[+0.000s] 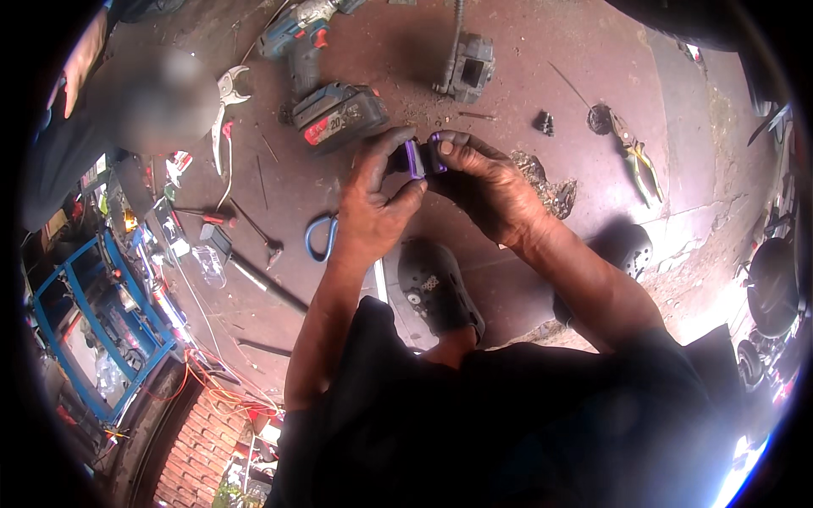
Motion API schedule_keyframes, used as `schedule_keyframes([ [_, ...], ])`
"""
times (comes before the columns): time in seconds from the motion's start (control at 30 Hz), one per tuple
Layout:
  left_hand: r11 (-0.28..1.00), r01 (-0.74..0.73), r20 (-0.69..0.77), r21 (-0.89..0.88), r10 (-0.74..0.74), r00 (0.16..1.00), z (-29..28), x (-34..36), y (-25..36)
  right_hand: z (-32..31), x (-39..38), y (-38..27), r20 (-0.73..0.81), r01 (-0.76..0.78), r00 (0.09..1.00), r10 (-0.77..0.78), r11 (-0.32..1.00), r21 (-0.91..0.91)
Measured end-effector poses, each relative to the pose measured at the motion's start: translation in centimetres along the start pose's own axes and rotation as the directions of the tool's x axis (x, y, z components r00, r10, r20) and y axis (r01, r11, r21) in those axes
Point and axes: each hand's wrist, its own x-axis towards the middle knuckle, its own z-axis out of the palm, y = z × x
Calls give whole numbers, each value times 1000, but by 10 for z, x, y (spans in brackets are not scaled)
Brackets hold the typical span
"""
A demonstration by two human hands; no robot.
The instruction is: The person disassembles a brake caliper by removing the old brake pads using pliers and scissors, aligns new brake pads together by hand, and installs the new pads into the brake caliper.
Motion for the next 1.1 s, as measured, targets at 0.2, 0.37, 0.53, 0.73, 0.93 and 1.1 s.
schedule_keyframes([
  [0.2, 1000, 19, 7, -20, -19, 1000, -1, 0, 5, 4, -1, -2, -7, 28, 1000, -29, 998, -61],
  [0.37, 994, 63, -4, -93, -64, 998, 0, -3, 13, 6, -2, -2, -6, 68, 998, -68, 994, -82],
  [0.53, 998, -24, -13, -58, 24, 1000, 1, -2, 15, 6, -2, -1, -47, 109, 992, -116, 985, -136],
  [0.73, 971, 134, 3, -197, -136, 991, 2, -2, 24, 6, -4, -2, -68, 106, 991, -117, 983, -151],
  [0.93, 998, 40, -79, -49, -43, 996, 3, -9, 24, 13, -8, -3, -53, 148, 984, -172, 942, -300],
  [1.1, 989, -148, -105, -21, 145, 984, 6, -7, 12, 17, -10, -5, -23, 144, 986, -164, 919, -367],
])
